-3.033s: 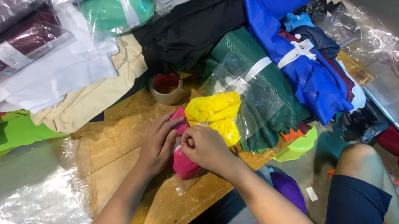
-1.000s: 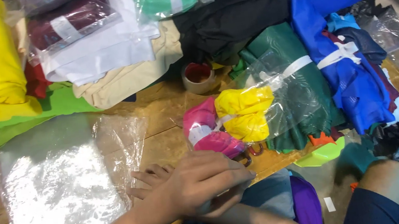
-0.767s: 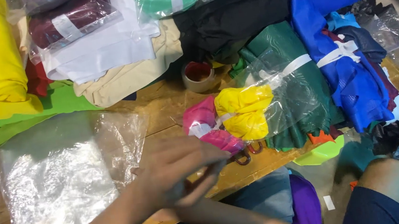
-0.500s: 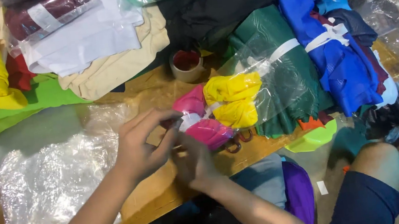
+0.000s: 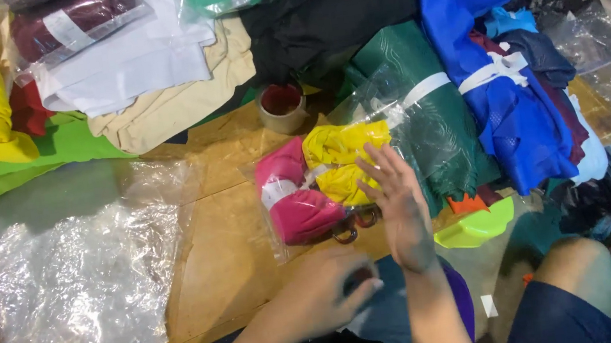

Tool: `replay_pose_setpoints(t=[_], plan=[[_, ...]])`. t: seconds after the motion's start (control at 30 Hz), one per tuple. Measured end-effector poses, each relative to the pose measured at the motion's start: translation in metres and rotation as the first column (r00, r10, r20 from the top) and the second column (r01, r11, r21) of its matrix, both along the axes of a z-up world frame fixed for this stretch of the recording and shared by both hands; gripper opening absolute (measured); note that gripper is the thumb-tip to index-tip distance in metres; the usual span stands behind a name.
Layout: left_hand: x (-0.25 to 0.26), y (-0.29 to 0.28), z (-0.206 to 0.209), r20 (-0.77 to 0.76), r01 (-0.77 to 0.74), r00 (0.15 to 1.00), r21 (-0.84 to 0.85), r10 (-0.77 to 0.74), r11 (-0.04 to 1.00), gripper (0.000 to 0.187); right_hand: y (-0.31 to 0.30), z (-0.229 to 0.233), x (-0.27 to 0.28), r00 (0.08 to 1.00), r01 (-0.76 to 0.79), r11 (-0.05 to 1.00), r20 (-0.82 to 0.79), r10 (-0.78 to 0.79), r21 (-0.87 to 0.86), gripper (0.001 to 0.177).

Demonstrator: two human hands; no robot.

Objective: Folding colorful fabrics and placing them into plastic bags for packaging

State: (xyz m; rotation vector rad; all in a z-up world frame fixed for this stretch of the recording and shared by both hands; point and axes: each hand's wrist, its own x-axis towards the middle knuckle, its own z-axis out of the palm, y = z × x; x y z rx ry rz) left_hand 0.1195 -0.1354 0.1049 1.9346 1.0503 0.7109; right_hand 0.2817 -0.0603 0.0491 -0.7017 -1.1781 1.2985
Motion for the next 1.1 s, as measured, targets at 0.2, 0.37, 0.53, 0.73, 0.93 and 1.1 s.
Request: replay_pose_setpoints(t=[0.2, 0.37, 0.53, 0.73, 0.93, 1.1], plan=[[-0.048, 0.04, -0.06, -0.066, -0.484, 0.826, 0.423, 0.559, 0.766, 0.019, -0.017, 0.041, 0.037, 0.685, -0.185, 0.909, 0.615, 0.391, -0.372, 0.047], [-0.053, 0.055, -0.089, -0.093, -0.519, 0.755, 0.521, 0.649, 0.678, 0.03, -0.01, 0.005, 0.039, 0.758, 0.305, 0.951, 0.616, -0.215, -0.043, 0.043], [-0.053, 0.052, -0.087, -0.134, -0.447, 0.777, 0.57, 0.614, 0.69, 0.026, -0.008, -0.007, 0.016, 0.73, 0.322, 0.866, 0.482, -0.484, 0.383, 0.021], [-0.053, 0.045, -0.078, -0.144, -0.436, 0.807, 0.51, 0.573, 0.741, 0.024, -0.008, 0.007, -0.011, 0.811, 0.125, 0.935, 0.509, -0.29, 0.333, 0.022], [-0.055, 0.049, -0.058, -0.309, -0.403, 0.765, 0.454, 0.564, 0.795, 0.018, 0.003, 0.002, -0.018, 0.643, -0.009, 0.866, 0.666, -0.378, 0.5, 0.021], [-0.058, 0.091, -0.06, -0.332, -0.326, 0.826, 0.38, 0.456, 0.866, 0.032, 0.002, -0.019, -0.014, 0.587, -0.131, 0.865, 0.741, -0.326, 0.484, 0.019]])
